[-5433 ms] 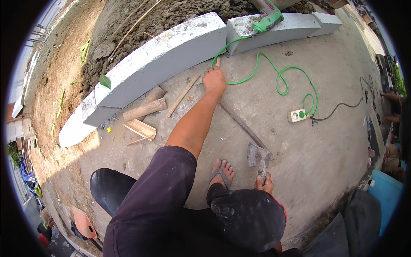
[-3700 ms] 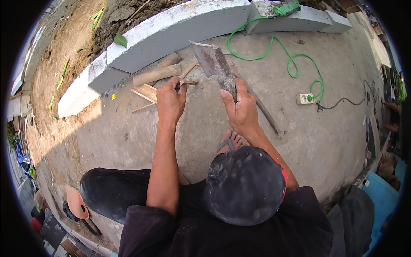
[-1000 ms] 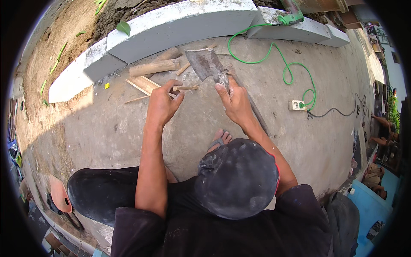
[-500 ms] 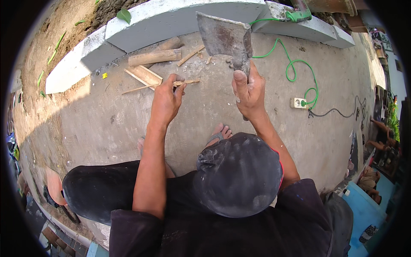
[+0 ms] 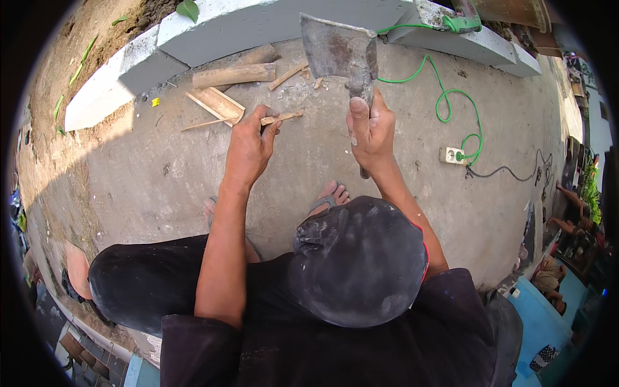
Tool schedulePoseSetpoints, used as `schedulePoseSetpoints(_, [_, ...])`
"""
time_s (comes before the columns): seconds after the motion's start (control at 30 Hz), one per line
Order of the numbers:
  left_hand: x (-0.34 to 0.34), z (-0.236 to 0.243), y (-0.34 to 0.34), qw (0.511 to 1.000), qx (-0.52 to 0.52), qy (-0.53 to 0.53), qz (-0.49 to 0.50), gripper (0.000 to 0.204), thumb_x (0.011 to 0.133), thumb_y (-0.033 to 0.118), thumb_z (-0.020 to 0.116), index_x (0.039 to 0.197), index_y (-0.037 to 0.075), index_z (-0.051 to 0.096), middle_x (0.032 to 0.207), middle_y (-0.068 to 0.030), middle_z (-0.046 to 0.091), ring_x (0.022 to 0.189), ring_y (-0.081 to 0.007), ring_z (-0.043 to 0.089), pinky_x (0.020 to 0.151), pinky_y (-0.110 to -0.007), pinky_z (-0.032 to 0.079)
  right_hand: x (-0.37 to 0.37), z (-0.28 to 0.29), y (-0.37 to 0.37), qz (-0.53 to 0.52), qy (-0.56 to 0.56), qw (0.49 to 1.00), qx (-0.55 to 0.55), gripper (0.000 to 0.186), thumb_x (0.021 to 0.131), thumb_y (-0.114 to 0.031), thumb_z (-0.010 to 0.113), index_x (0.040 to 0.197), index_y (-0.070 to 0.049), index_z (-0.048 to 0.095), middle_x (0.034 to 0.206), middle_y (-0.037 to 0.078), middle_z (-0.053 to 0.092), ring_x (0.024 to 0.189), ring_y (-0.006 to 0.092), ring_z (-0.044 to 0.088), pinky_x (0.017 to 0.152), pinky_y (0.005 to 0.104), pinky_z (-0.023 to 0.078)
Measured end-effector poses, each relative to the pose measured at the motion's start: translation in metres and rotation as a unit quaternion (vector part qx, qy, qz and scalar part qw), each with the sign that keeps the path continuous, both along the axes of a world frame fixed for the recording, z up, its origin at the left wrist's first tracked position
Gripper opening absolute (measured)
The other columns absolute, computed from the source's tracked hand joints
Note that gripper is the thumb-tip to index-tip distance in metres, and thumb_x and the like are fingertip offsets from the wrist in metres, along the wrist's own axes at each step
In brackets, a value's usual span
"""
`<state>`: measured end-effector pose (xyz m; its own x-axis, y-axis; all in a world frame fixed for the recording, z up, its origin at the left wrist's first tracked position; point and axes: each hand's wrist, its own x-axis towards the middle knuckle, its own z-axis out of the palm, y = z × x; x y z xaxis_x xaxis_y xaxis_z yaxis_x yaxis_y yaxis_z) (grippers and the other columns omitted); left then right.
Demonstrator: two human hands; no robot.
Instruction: The person uses a blade tool to shave and shape pieces of wood, handling several small wooden sticks and clearing shavings from the ground.
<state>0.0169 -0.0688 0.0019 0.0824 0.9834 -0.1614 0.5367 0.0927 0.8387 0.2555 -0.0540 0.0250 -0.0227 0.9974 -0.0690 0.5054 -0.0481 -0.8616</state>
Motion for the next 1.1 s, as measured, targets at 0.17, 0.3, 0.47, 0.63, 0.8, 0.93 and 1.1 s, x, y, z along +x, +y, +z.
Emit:
schedulePoseSetpoints(0.17, [0.002,-0.004,0.002,1.0,0.007,0.004,-0.002,0.013,0.103,0.009,0.066,0.113,0.0,0.064,0.086,-0.0165,0.077,0.089,-0.0236,0.079,0.074,-0.034,0.058,-0.005,-0.03,-0.005,-0.037,0.013,0.997,0.068,0.081,0.106,-0.059,0.052,0.123,0.021,0.058,0.061,0.022,0.061,0.058,0.0363,0.068,0.055,0.0472,0.049])
schedulePoseSetpoints(0.3, [-0.001,-0.004,0.002,0.999,-0.01,-0.028,0.022,0.013,0.103,0.008,0.066,0.113,0.0,0.064,0.088,-0.017,0.076,0.089,-0.0229,0.079,0.075,-0.034,0.058,0.005,-0.076,-0.006,0.05,-0.149,0.979,-0.128,0.068,0.108,-0.054,0.051,0.113,0.013,0.062,0.073,0.031,0.064,0.07,0.0495,0.068,0.063,0.0529,0.048])
schedulePoseSetpoints(0.47, [0.001,-0.001,-0.004,1.0,0.003,0.013,0.0,0.013,0.103,0.008,0.066,0.112,-0.001,0.064,0.089,-0.0177,0.076,0.09,-0.0245,0.079,0.077,-0.035,0.058,-0.011,-0.014,0.006,0.051,-0.096,0.993,-0.047,0.068,0.107,-0.054,0.054,0.116,0.013,0.061,0.07,0.027,0.065,0.067,0.045,0.069,0.059,0.0491,0.05])
schedulePoseSetpoints(0.63, [0.002,0.002,0.004,1.0,-0.003,0.027,0.008,0.015,0.103,0.01,0.067,0.112,-0.001,0.063,0.087,-0.0201,0.075,0.087,-0.027,0.078,0.076,-0.036,0.057,-0.014,0.006,0.0,-0.026,0.109,0.974,0.196,0.06,0.107,-0.049,0.058,0.112,0.011,0.063,0.068,0.023,0.063,0.06,0.0374,0.067,0.058,0.0454,0.049])
schedulePoseSetpoints(0.8, [0.008,0.001,0.003,0.998,0.021,0.052,-0.009,0.014,0.101,0.009,0.069,0.11,0.001,0.063,0.087,-0.0189,0.075,0.086,-0.0309,0.077,0.076,-0.037,0.056,0.004,-0.07,-0.011,0.079,-0.205,0.964,-0.149,0.059,0.106,-0.047,0.061,0.12,0.011,0.06,0.071,0.026,0.068,0.07,0.0495,0.07,0.059,0.0491,0.051])
schedulePoseSetpoints(0.93, [0.0,-0.004,-0.001,0.998,0.053,0.039,0.006,0.014,0.1,0.008,0.068,0.112,0.001,0.063,0.086,-0.0186,0.075,0.083,-0.0297,0.076,0.075,-0.037,0.056,-0.012,-0.029,0.001,0.111,-0.232,0.962,-0.086,0.058,0.106,-0.046,0.061,0.12,0.01,0.06,0.071,0.024,0.068,0.067,0.0482,0.069,0.058,0.0482,0.051])
schedulePoseSetpoints(1.1, [0.003,-0.004,-0.001,0.999,0.017,0.031,0.018,0.015,0.101,0.008,0.067,0.113,0.0,0.064,0.084,-0.0178,0.075,0.081,-0.0266,0.076,0.074,-0.036,0.056,-0.014,0.005,-0.009,-0.017,0.068,0.986,0.148,0.056,0.107,-0.046,0.059,0.118,0.009,0.059,0.071,0.019,0.067,0.062,0.0442,0.066,0.058,0.0453,0.05])
